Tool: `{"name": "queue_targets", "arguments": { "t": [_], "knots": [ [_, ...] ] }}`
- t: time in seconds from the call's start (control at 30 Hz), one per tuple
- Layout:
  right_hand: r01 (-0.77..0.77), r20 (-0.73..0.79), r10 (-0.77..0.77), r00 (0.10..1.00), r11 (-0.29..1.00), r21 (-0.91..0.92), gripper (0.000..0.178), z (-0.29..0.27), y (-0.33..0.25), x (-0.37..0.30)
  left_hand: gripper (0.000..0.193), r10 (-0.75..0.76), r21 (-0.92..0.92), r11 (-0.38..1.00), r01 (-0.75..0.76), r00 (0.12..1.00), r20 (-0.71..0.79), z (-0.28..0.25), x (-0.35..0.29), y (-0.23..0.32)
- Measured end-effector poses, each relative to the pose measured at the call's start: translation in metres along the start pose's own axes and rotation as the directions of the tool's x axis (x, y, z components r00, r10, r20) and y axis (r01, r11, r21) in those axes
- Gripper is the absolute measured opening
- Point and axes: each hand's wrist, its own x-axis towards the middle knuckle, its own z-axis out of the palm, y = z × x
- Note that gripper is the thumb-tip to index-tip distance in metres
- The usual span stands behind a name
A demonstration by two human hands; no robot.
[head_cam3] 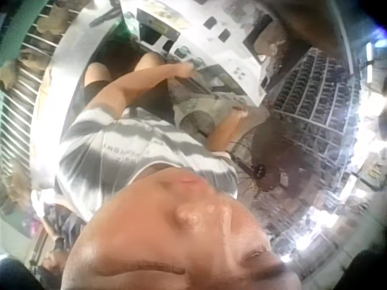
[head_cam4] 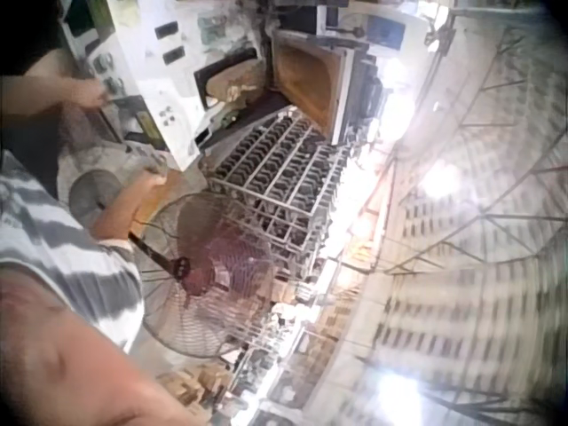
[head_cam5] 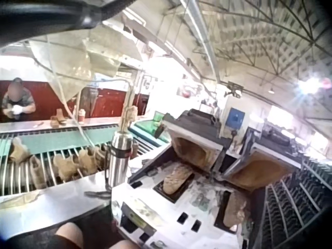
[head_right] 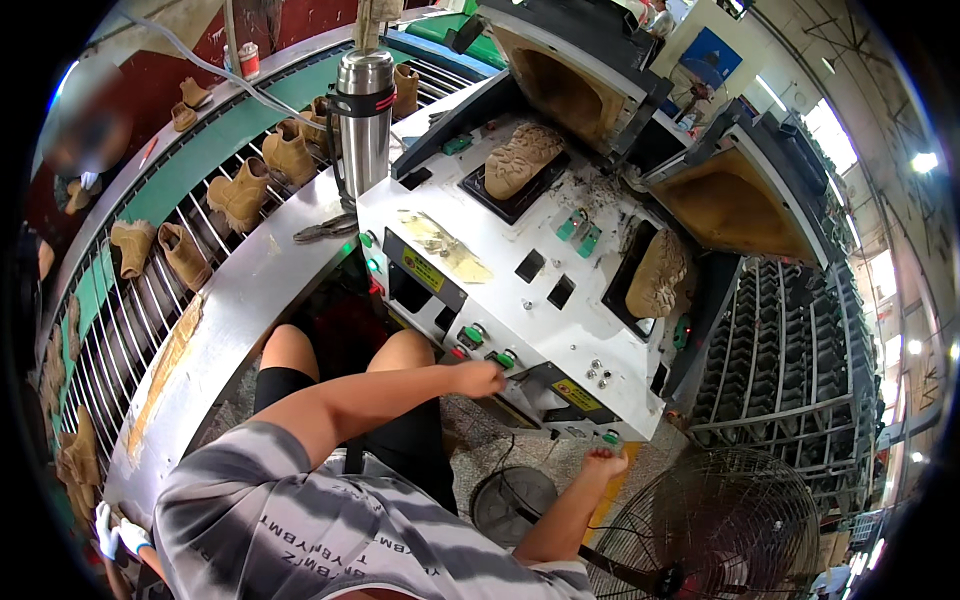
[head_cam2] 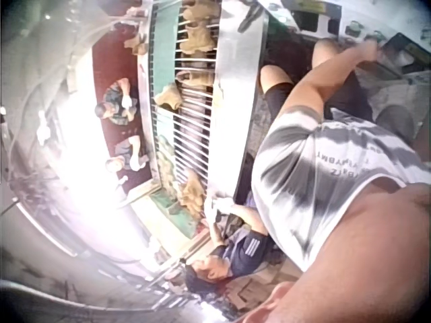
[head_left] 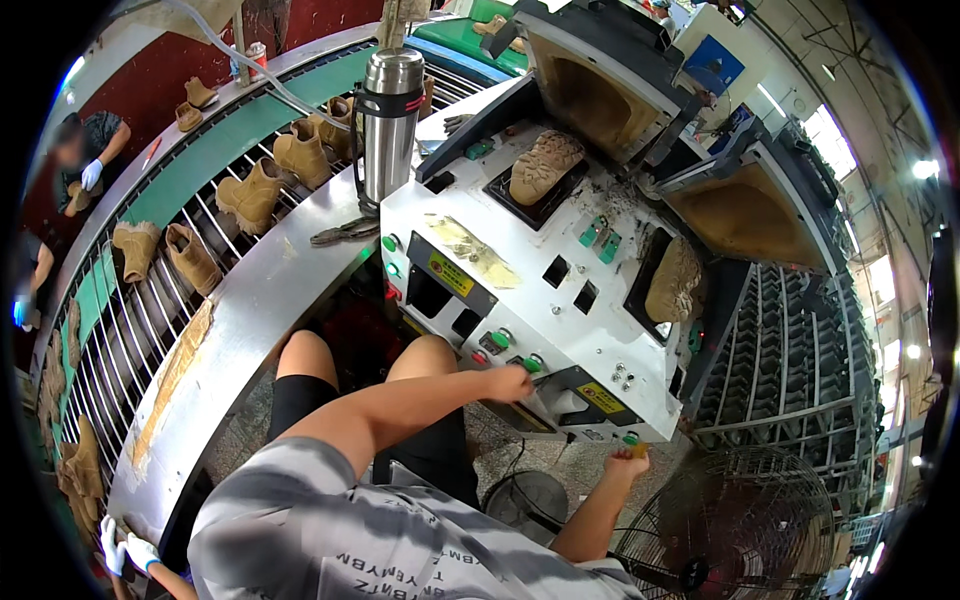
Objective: The person operates a sole-attaching machine by placing shoe uppers and soles into the press, pressing buttons to activate the cycle, and then moving the assembled shoes from the conveyor to the workstation.
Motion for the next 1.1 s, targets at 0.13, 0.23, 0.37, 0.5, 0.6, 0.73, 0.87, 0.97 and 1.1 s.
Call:
{"name": "queue_targets", "arguments": {
  "t": [0.13,0.23,0.37,0.5,0.6,0.73,0.87,0.97,1.1],
  "knots": [
    [-0.301,0.383,0.258,0.887,0.952,0.055,0.024,-0.021,-0.002,0.011,0.026,-0.003,-0.031,1.0,-0.001,0.991,-0.132,-0.003,0.024,-0.008],
    [-0.188,0.093,0.218,0.971,0.948,-0.256,0.021,-0.046,0.033,0.034,0.026,0.006,-0.041,0.999,-0.013,0.986,-0.168,-0.015,0.003,-0.024],
    [0.028,0.383,0.367,0.848,0.69,-0.723,0.011,-0.035,0.159,-0.005,0.025,-0.187,-0.089,0.982,0.164,0.851,-0.491,-0.057,-0.083,-0.077],
    [0.438,0.483,0.862,-0.157,0.499,-0.748,0.028,0.106,0.153,-0.233,0.024,-0.386,-0.194,0.839,0.509,0.304,-0.871,-0.14,-0.2,-0.144],
    [0.392,0.644,0.643,-0.414,0.765,-0.511,0.028,0.206,0.164,-0.265,0.026,-0.368,-0.32,0.598,0.735,-0.103,-0.924,-0.173,-0.316,-0.173],
    [0.861,0.98,-0.166,0.112,0.508,-0.013,0.039,0.381,0.178,-0.239,0.035,-0.331,-0.279,0.491,0.825,-0.119,-0.936,-0.151,-0.392,-0.21],
    [0.935,0.892,-0.327,0.311,-0.06,-0.348,0.089,0.503,0.187,-0.226,0.041,-0.384,-0.383,0.461,0.801,-0.209,-0.899,-0.162,-0.388,-0.206],
    [0.804,0.834,-0.103,0.543,-0.222,-0.551,0.105,0.513,0.217,-0.232,0.044,-0.466,-0.427,0.45,0.784,-0.202,-0.861,-0.155,-0.402,-0.2],
    [0.82,0.86,0.074,0.505,-0.352,-0.451,0.112,0.575,0.201,-0.167,0.037,-0.377,-0.414,0.567,0.712,-0.222,-0.899,-0.155,-0.392,-0.201]
  ]
}}
